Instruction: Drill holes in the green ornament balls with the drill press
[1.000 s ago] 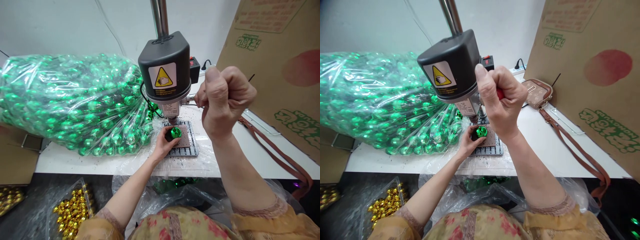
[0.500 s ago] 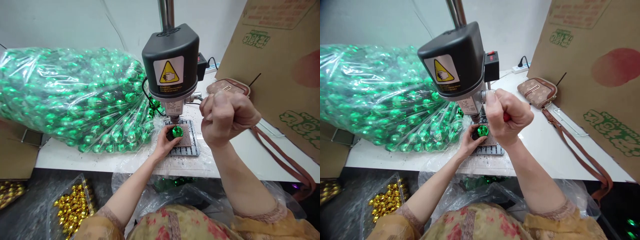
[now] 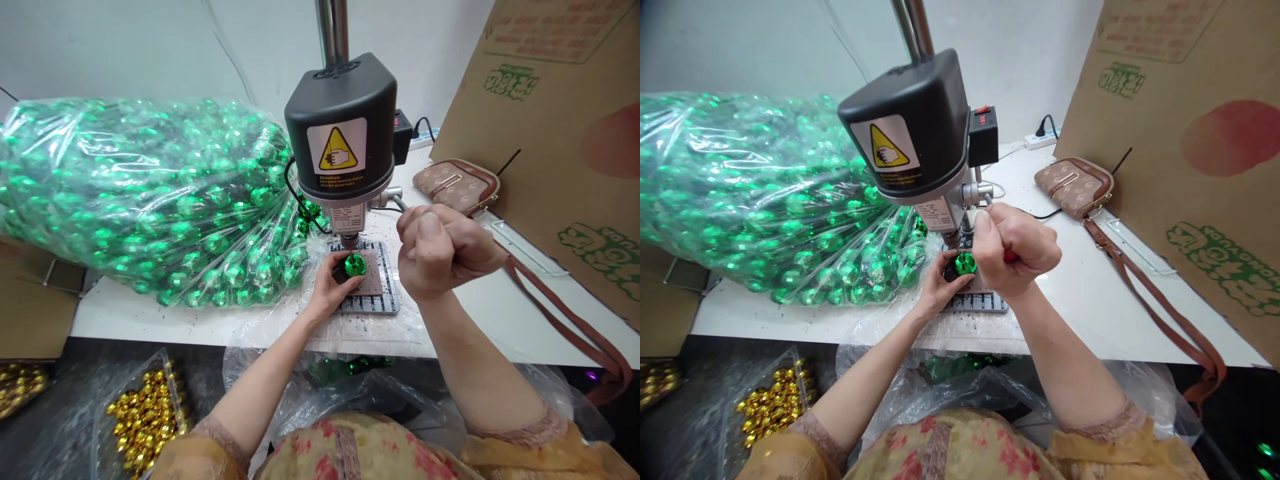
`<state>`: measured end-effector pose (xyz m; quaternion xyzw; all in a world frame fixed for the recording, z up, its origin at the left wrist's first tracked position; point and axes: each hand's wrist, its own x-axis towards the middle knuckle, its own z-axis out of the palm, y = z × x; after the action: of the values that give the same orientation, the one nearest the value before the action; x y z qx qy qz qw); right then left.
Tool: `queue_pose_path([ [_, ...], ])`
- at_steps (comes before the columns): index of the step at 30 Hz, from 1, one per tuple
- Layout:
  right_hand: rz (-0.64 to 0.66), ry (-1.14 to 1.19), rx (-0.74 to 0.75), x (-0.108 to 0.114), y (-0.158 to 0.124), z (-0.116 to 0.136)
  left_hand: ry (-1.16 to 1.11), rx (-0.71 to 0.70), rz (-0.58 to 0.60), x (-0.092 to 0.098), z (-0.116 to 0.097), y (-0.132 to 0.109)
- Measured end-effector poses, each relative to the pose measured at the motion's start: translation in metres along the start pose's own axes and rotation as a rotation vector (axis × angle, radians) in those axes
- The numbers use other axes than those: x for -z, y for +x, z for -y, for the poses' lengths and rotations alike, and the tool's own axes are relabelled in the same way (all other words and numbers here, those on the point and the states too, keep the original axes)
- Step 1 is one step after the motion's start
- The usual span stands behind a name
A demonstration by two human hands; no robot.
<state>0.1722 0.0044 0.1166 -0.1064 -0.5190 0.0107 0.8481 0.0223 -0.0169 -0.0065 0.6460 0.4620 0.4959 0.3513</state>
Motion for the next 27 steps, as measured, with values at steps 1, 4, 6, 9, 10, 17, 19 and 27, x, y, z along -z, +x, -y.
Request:
queue_pose_path([
  [1, 0.012, 0.003, 0.01, 0.002, -0.002, 0.0, -0.004, -0.001, -0.003, 0.0, 0.0, 0.0],
  [4, 0.054, 0.015, 0.034, 0.005, -0.007, 0.002, -0.017, 0.008, -0.003, 0.0, 0.001, -0.001],
  [6, 0.032, -0.008, 0.021, 0.002, -0.005, 0.005, -0.023, 0.012, -0.001, 0.0, 0.002, -0.001],
  [9, -0.024, -0.078, -0.095, -0.01, 0.011, 0.011, -0.027, 0.018, -0.013, -0.001, 0.004, 0.0],
  [10, -0.035, -0.081, -0.164, -0.014, 0.02, 0.012, -0.023, 0.023, -0.023, -0.001, 0.004, 0.001],
  [17, 0.025, -0.114, -0.339, -0.029, 0.06, 0.011, 0.256, -0.098, -0.283, -0.003, -0.014, -0.036],
  [19, 0.038, -0.115, -0.338, -0.028, 0.059, 0.01, 0.317, -0.326, -0.205, 0.0, -0.016, -0.068],
  [27, 0.034, -0.062, -0.3, -0.027, 0.057, 0.008, 0.907, -0.635, 0.782, 0.028, 0.024, -0.178],
])
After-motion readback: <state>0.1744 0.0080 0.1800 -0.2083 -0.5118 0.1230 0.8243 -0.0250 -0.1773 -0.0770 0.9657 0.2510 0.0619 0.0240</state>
